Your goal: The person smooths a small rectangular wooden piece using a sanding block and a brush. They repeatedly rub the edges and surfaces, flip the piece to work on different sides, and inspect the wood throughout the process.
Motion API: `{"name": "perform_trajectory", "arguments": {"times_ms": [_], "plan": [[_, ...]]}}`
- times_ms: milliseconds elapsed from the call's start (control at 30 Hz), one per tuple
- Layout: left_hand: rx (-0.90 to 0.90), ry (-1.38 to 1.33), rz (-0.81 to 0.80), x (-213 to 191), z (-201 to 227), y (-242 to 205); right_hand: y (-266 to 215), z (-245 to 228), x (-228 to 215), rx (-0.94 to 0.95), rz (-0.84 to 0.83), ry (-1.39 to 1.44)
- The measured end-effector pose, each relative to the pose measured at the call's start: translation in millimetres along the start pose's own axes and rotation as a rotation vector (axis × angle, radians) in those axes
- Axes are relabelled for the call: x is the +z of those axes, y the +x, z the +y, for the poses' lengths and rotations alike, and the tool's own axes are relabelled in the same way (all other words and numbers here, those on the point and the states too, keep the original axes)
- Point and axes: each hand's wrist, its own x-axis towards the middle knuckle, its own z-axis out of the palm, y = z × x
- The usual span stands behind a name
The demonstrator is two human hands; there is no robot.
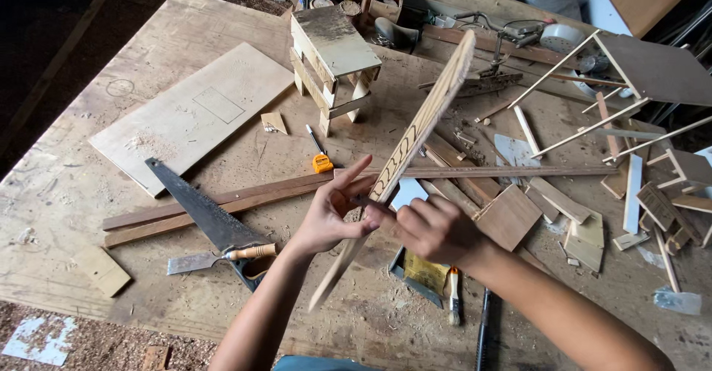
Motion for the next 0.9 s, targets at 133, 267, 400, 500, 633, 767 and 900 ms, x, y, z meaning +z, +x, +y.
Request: {"name": "perform_trajectory", "arguments": {"times_ms": [133, 267, 400, 500, 633, 767, 900], "plan": [[0.009, 0.072, 0.027, 4, -2, -3, -13, -11, 7, 0.203, -0.001, -0.141], [0.071, 0.035, -0.059, 1, 1, 4, -7, 6, 7, 0.2, 0.057, -0.184], [0.012, -0.042, -0.03, 9, -5, -7, -5, -6, -7, 0.238, -0.011, -0.148], [0.0, -0.037, -0.045, 6, 2, -2, 3, -4, -10, 0.281, 0.008, -0.116], [0.027, -0.043, -0.067, 8, 1, -5, -2, -5, -11, 0.291, 0.005, -0.103], [0.007, -0.056, -0.066, 6, -2, -1, -2, -9, 1, 0.284, 0.041, -0.079], [0.054, -0.045, -0.05, 0, -7, -1, -6, -20, 9, 0.109, -0.041, 0.032]]}}
